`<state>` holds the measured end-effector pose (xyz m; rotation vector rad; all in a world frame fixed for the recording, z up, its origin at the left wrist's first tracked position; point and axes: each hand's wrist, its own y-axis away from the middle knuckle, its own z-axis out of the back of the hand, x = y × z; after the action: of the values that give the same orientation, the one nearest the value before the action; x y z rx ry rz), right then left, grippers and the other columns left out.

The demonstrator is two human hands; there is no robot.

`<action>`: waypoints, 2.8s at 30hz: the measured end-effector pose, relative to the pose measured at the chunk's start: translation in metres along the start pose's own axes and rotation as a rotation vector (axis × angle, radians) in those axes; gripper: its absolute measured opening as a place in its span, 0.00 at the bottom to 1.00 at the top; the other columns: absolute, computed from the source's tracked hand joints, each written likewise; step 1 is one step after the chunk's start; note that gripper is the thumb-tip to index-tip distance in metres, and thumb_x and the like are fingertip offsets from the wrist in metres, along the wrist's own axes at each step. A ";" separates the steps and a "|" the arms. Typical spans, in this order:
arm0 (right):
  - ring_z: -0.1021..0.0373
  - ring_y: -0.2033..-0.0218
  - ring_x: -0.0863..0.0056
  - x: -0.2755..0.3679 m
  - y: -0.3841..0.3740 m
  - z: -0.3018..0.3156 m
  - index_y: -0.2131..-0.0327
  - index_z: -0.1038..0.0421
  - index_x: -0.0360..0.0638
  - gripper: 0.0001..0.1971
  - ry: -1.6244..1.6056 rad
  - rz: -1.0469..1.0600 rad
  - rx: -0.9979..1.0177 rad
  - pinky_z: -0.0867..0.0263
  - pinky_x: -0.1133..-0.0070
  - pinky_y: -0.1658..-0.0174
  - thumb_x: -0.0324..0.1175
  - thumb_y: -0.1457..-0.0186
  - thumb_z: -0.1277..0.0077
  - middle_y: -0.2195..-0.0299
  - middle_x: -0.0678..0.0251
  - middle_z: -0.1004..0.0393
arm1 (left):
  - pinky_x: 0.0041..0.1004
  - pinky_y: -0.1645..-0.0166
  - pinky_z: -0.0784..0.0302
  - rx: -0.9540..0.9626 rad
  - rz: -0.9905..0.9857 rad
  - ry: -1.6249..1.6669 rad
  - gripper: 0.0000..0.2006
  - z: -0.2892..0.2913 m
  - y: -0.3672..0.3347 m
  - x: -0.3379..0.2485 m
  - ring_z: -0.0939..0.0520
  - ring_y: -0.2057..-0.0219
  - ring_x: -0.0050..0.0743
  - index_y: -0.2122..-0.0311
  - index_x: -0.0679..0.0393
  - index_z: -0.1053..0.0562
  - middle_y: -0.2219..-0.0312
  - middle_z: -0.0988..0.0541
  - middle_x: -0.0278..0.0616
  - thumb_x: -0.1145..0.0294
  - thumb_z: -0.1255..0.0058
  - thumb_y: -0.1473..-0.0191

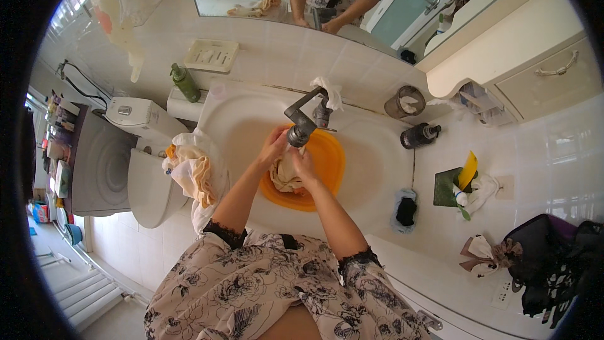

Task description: The person hand-washes a light-colored cloth in an orange basin placed in a bathroom sink. They repeatedly wet, wring, and rinse the cloth under running water, then lift and unfold it to inspect it before continuing the wash cycle.

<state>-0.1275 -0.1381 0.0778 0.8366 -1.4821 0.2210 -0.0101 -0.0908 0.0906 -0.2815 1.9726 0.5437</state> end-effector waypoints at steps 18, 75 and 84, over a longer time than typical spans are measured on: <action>0.34 0.60 0.76 0.123 0.090 0.035 0.58 0.36 0.38 0.20 -0.475 0.269 -0.312 0.37 0.79 0.57 0.40 0.50 0.49 0.61 0.67 0.32 | 0.26 0.58 0.29 0.373 0.217 -0.367 0.17 0.048 -0.006 0.045 0.24 0.64 0.26 0.59 0.59 0.30 0.64 0.26 0.38 0.64 0.49 0.55; 0.32 0.58 0.70 -0.019 0.005 0.012 0.54 0.37 0.42 0.19 -1.306 -0.442 0.125 0.35 0.74 0.53 0.41 0.46 0.58 0.57 0.62 0.32 | 0.28 0.55 0.28 -0.213 0.040 -0.008 0.20 0.018 0.016 -0.006 0.25 0.60 0.27 0.52 0.56 0.36 0.60 0.28 0.38 0.74 0.49 0.53; 0.30 0.63 0.75 -0.045 -0.011 0.021 0.57 0.34 0.45 0.20 -1.230 -0.516 0.539 0.33 0.76 0.58 0.49 0.47 0.59 0.61 0.67 0.29 | 0.33 0.50 0.32 0.353 0.333 0.012 0.33 0.018 0.013 0.009 0.31 0.53 0.33 0.46 0.57 0.44 0.52 0.35 0.41 0.63 0.44 0.57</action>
<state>-0.1431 -0.1429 0.0298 1.9667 -2.2723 -0.3871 -0.0054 -0.0704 0.0796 0.2687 2.0972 0.3910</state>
